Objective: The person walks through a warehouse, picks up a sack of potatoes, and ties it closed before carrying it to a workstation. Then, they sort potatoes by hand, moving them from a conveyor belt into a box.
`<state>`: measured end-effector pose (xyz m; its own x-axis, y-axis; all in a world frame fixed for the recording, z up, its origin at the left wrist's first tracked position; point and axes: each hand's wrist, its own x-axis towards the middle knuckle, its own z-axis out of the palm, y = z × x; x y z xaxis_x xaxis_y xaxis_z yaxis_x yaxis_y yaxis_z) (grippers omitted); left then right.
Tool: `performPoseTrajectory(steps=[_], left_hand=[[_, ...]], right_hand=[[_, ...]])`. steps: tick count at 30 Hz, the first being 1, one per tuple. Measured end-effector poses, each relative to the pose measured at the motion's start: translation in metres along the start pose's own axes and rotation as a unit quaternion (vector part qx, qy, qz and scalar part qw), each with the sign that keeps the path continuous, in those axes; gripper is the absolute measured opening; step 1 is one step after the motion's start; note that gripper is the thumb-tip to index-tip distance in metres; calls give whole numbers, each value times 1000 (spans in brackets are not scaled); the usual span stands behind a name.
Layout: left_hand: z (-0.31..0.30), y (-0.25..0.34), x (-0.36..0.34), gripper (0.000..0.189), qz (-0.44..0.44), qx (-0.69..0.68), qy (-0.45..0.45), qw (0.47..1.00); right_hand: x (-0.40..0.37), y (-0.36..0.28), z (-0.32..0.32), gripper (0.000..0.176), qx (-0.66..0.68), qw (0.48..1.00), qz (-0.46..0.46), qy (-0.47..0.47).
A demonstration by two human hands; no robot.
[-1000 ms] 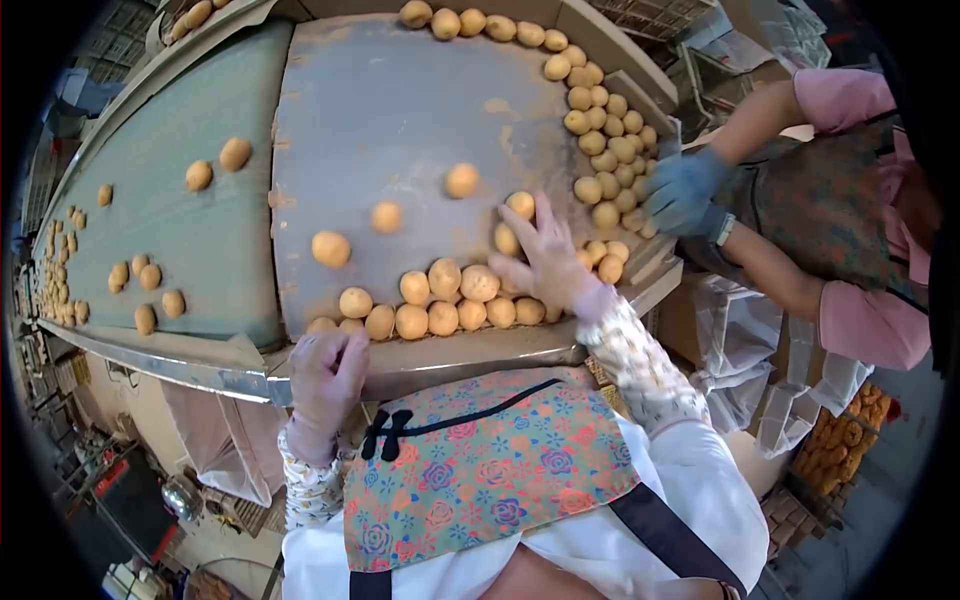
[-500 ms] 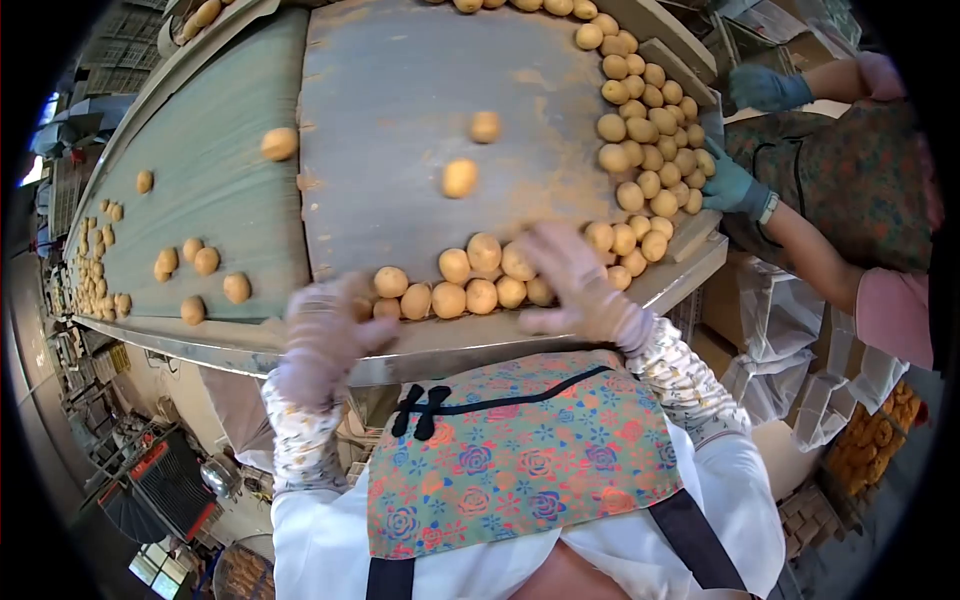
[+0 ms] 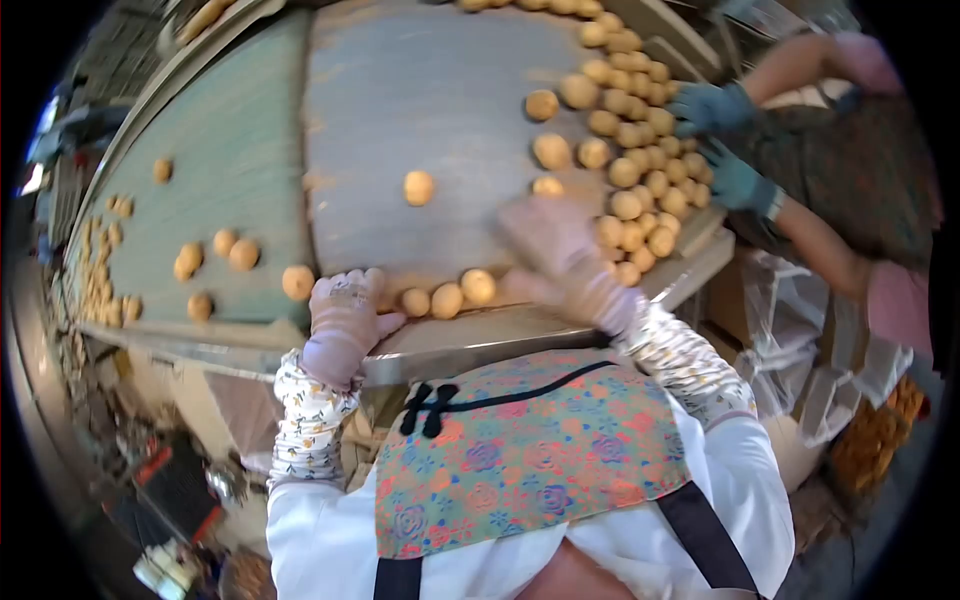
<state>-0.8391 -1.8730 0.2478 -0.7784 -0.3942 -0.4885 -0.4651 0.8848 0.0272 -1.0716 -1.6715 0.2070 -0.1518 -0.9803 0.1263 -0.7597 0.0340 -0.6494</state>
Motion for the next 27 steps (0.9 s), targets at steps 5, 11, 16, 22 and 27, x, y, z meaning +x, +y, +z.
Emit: performPoseTrajectory(steps=[5, 11, 16, 22, 27], left_hand=[[-14, 24, 21, 17, 28, -184, 249, 950], [3, 30, 4, 17, 2, -363, 243, 899], [1, 36, 3, 14, -4, -407, 236, 882], [6, 37, 5, 15, -20, -439, 252, 862], [10, 32, 5, 16, 4, -369, 286, 884]], right_hand=[[-12, 10, 15, 52, 12, 996, 8, 84], [-76, 12, -11, 41, 166, 967, 169, -94], [-83, 36, -33, 43, -282, 894, 306, 167], [-70, 28, -39, 31, -225, 942, 247, 29], [-66, 23, 25, 17, -265, 922, 275, -68]])
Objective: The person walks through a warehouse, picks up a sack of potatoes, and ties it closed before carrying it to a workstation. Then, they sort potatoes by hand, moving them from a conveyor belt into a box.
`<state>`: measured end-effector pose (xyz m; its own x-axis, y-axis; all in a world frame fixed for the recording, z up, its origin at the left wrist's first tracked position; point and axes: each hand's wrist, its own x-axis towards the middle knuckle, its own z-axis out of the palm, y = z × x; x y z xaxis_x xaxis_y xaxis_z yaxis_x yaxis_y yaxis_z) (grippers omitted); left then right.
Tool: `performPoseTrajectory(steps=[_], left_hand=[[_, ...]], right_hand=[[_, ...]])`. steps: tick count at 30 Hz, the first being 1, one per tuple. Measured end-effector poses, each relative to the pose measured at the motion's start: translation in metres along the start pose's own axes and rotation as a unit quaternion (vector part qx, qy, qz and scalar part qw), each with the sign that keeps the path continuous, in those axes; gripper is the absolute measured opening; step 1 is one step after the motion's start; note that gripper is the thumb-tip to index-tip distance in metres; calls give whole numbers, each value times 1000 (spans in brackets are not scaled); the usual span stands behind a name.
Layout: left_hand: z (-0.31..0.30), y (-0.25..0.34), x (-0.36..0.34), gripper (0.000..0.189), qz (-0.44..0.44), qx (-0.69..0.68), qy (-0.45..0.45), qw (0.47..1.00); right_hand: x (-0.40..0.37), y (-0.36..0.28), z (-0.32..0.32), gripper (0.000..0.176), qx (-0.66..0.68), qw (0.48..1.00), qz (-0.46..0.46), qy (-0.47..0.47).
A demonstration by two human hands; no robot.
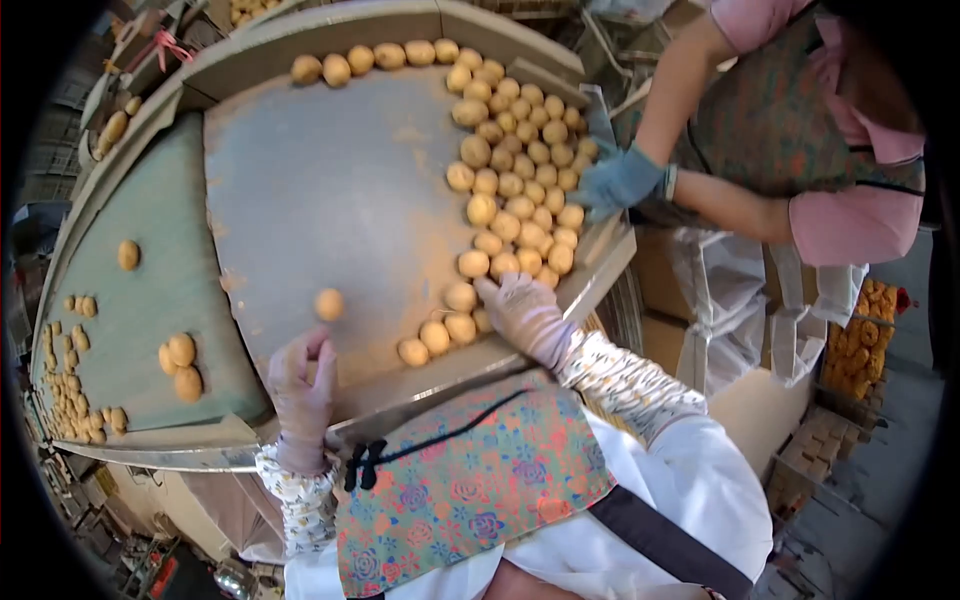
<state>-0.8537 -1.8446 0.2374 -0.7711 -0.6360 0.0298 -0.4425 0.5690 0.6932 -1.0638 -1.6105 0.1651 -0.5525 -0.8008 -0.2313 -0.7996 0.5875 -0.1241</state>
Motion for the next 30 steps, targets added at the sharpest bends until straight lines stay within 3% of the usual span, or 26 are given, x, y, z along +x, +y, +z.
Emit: performPoseTrajectory(steps=[4, 8, 9, 12, 13, 16, 17, 20, 21, 22, 23, 25, 29, 30], left_hand=[[4, 2, 6, 15, 36, 18, 14, 999], [-1, 1, 3, 14, 20, -9, 27, 999], [-1, 2, 4, 14, 24, -6, 36, 999], [-2, -1, 3, 15, 64, 15, 69, 995], [-3, 0, 4, 16, 64, 14, 70, 995], [-6, 3, 3, 17, 62, 2, 74, 995], [-7, 3, 3, 17, 60, -5, 77, 995], [-9, 3, 4, 17, 66, -10, 108, 992], [-9, 4, 4, 17, 72, -6, 116, 991], [-10, 5, 5, 17, 78, -8, 116, 990], [-10, 7, 7, 17, 86, -9, 116, 989], [-8, 5, 6, 16, 77, -7, 96, 992], [-13, -1, -1, 16, 57, -40, 125, 990], [-16, -2, 1, 16, 39, -47, 136, 989]], right_hand=[[24, -19, -25, 25, 16, 995, 4, -102], [42, -10, -26, 34, 108, 956, 94, -255], [41, -11, -33, 36, 99, 959, 96, -247], [37, -25, -51, 37, 85, 978, 27, -189], [37, -19, -38, 35, 86, 984, -33, -155], [40, -15, 3, 30, 77, 979, -62, -181], [39, -9, 8, 23, 73, 984, -88, -134], [40, -36, -97, 26, 137, 965, -201, 93], [44, -44, -134, 30, 112, 916, -297, 246], [53, -49, -174, 35, 83, 833, -379, 394], [70, -54, -221, 42, 297, 814, -411, 283], [128, -39, -222, 40, 90, 866, -305, 386], [213, -24, -256, 46, 146, 877, -278, 363], [213, -19, -239, 47, 97, 920, -258, 279]])
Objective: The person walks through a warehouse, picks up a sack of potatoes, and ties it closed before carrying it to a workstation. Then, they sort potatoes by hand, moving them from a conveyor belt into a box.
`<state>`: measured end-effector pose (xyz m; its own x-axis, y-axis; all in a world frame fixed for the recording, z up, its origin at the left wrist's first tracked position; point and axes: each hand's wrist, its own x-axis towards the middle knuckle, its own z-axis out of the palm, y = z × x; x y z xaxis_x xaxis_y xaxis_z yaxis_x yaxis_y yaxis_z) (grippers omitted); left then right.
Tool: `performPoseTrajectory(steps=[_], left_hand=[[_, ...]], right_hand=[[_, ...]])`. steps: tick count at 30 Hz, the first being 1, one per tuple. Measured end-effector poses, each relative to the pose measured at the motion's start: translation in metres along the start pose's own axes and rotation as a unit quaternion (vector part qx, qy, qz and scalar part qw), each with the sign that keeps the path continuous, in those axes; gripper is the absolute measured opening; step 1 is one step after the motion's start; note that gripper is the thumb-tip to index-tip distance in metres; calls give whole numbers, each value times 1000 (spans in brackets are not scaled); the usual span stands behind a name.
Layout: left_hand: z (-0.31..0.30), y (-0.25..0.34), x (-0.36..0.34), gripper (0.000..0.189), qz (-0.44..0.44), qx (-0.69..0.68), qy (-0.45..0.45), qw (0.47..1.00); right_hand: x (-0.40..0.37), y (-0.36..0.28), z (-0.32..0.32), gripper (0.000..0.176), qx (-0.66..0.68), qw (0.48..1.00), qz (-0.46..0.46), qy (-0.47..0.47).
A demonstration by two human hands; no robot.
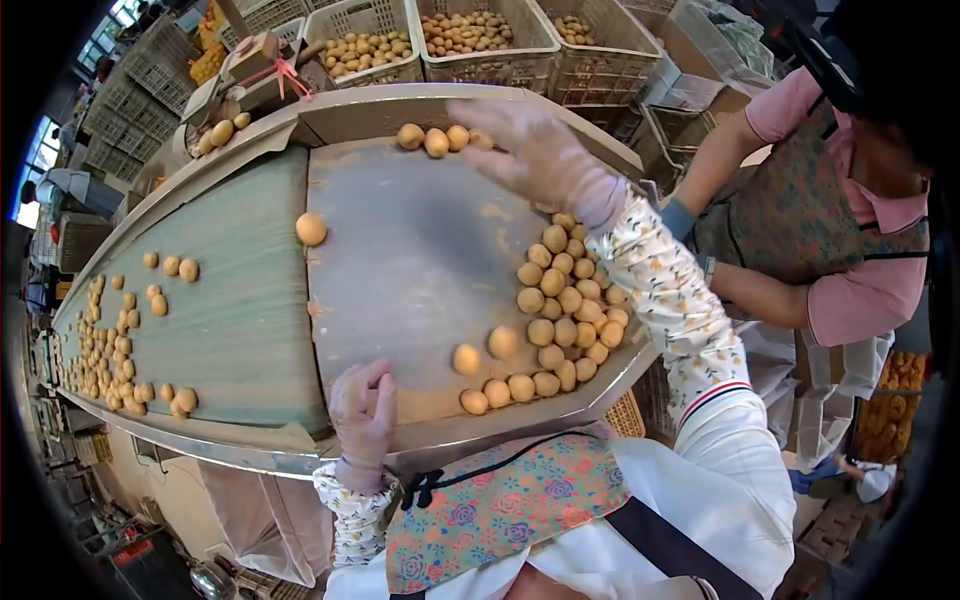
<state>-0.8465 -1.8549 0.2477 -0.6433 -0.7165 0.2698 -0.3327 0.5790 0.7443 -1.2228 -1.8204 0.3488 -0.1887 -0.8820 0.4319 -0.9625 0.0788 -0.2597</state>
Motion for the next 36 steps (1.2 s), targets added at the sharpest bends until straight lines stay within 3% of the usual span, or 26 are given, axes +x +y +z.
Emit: performPoseTrajectory(steps=[1, 3, 4, 6, 7, 8, 10, 11, 13, 15, 16, 19, 23, 25, 26, 27, 29, 31, 33, 35, 36], left_hand=[[-1, 2, 1, 16, -22, -11, 6, 1000], [4, 2, 0, 15, -44, -34, 13, 998], [2, 9, 5, 15, -45, -27, -2, 999], [0, 14, 10, 15, -8, 16, -35, 999], [1, 13, 13, 17, 3, 23, -55, 998], [1, 11, 16, 18, 14, 31, -75, 997], [4, 13, 16, 22, -1, 24, -104, 994], [7, 14, 15, 23, -22, 7, -111, 994], [10, 21, 17, 28, -88, -34, -113, 989], [12, 33, 22, 25, -123, -43, -117, 985], [14, 36, 24, 24, -139, -48, -116, 982], [21, 27, 9, 14, -188, -51, -280, 940], [32, 51, 5, 18, -171, -100, -294, 935], [26, 32, -2, 18, -170, -75, -246, 951], [24, 23, -4, 19, -172, -65, -222, 958], [20, 16, -6, 21, -240, -84, -229, 940], [18, 13, -10, 23, -182, -38, -218, 958], [13, 27, 3, 21, -105, 39, -221, 969], [16, 38, 7, 18, -88, 38, -200, 975], [15, 39, 8, 11, -76, 36, -192, 978], [16, 38, 7, 10, -71, 28, -184, 980]], right_hand=[[-25, 13, 21, 48, -37, 993, 29, -108], [-82, 70, 89, 55, 28, 970, 219, -105], [-104, 55, 93, 61, -42, 936, 298, -184], [-154, 2, 109, 69, -105, 912, 314, -241], [-178, -18, 115, 72, -98, 935, 255, -227], [-182, -42, 95, 59, 59, 951, 212, -218], [-208, -77, 81, 30, 141, 987, 62, -34], [-216, -84, 73, 24, 248, 964, 100, -12], [-235, -81, 64, 14, 265, 944, 194, 32], [-260, -74, 52, 11, 176, 935, 280, -130], [-272, -78, 48, 12, 170, 886, 303, -305], [-273, -85, 45, 18, 349, 864, 290, -219], [-261, -47, 57, 21, 2, 927, 373, 24], [-269, -73, 55, 23, 12, 948, 318, 6], [-275, -76, 55, 30, 86, 956, 279, -34], [-282, -78, 54, 38, 164, 953, 244, -78], [-283, -59, 57, 47, 160, 928, 330, -61], [-277, -56, 78, 58, 28, 949, 315, -18], [-276, -77, 72, 71, 46, 979, 181, -77], [-268, -72, 58, 82, 102, 973, 171, -120], [-264, -61, 54, 85, 153, 957, 215, -122]])
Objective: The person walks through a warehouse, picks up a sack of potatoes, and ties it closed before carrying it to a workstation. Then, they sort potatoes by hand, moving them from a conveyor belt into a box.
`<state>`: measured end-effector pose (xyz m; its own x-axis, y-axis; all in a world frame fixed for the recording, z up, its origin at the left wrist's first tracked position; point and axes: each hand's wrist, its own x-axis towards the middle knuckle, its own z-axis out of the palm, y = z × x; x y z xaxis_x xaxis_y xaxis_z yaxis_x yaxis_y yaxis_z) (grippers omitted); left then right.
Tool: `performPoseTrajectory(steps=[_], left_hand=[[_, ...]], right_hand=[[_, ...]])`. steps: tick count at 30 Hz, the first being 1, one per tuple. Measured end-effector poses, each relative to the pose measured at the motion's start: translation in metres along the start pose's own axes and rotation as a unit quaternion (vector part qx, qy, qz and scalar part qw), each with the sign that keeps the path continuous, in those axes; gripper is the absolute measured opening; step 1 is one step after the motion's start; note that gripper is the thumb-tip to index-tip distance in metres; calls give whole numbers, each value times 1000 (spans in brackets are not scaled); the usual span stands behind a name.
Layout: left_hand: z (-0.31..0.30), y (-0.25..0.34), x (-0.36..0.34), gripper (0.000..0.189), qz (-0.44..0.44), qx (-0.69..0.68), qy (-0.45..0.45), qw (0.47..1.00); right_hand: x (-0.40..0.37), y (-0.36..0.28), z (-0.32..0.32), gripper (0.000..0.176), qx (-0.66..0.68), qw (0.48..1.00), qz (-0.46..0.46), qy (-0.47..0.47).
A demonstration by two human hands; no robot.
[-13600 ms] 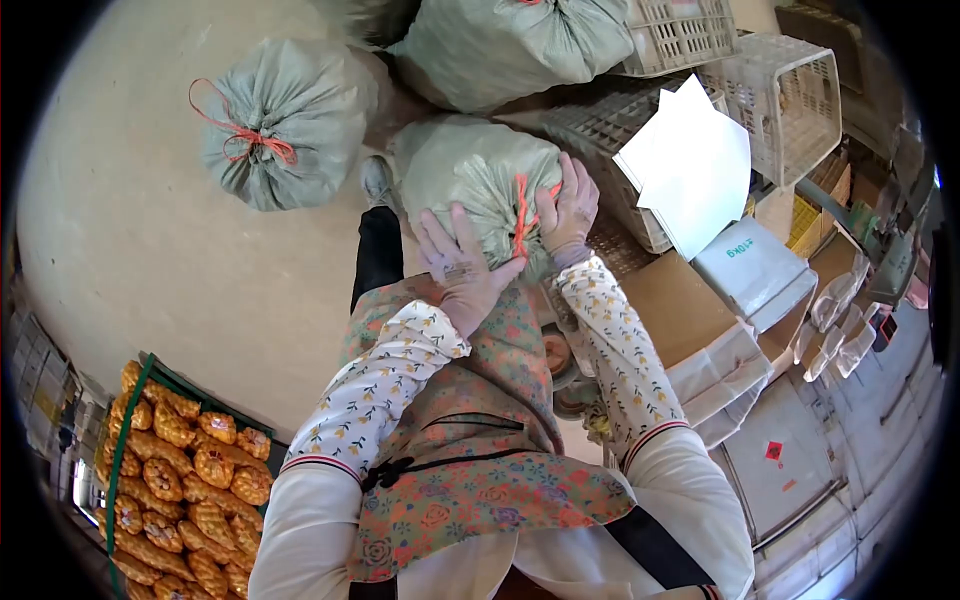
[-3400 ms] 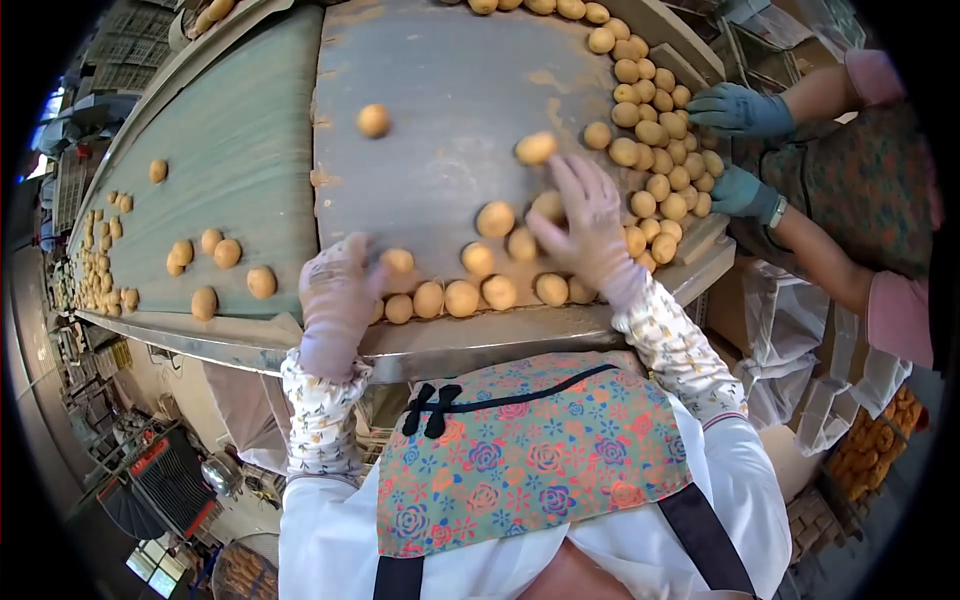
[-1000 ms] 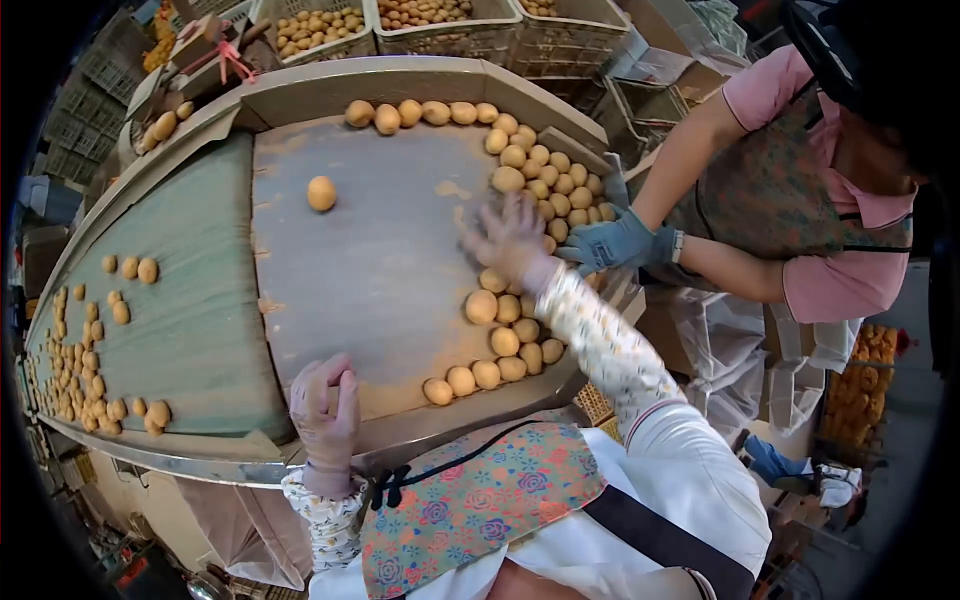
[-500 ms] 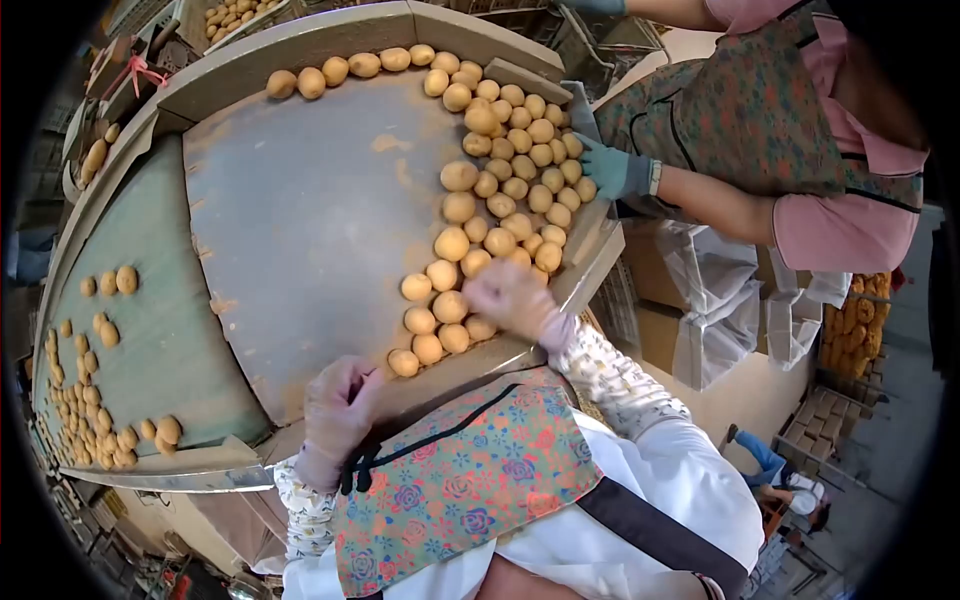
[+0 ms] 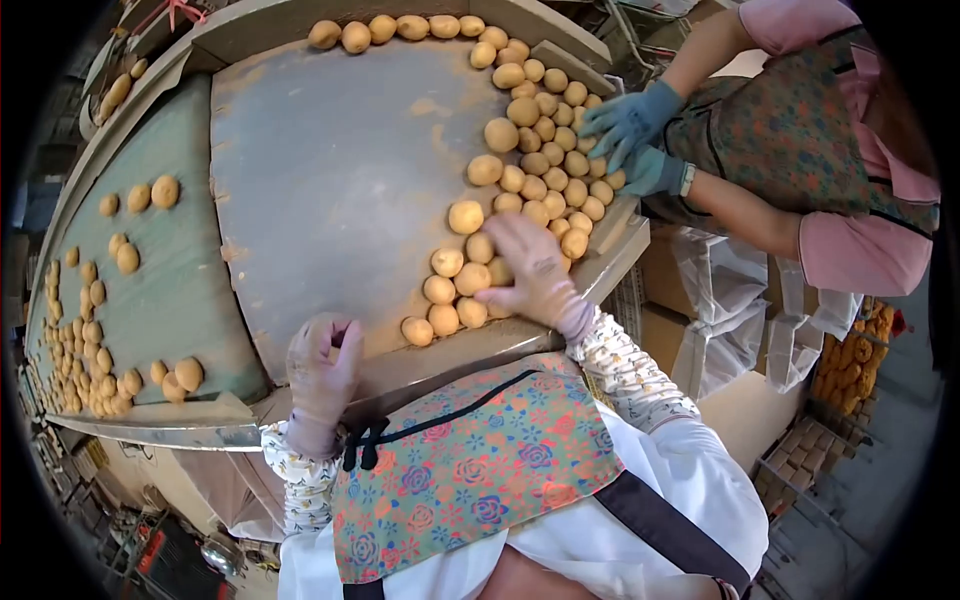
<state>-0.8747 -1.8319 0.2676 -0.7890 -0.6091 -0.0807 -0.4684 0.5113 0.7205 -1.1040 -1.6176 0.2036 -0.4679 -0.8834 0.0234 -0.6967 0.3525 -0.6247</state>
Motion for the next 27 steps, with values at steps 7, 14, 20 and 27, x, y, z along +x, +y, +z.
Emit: performPoseTrajectory(steps=[7, 14, 20, 27], left_hand=[[1, -2, 5, 9, 2, -22, -8, 1000], [-2, -1, 2, 10, 4, -21, -20, 1000], [-1, -1, 4, 11, 13, -20, -20, 1000], [-9, 4, 0, 23, 8, -45, -39, 998]], right_hand=[[-16, -23, 19, 74, -48, 999, 23, -12], [33, -50, 24, 60, -158, 965, 125, -166], [23, -38, 20, 49, -63, 991, 7, -121], [31, -52, 1, 68, 596, 772, 131, -179]])
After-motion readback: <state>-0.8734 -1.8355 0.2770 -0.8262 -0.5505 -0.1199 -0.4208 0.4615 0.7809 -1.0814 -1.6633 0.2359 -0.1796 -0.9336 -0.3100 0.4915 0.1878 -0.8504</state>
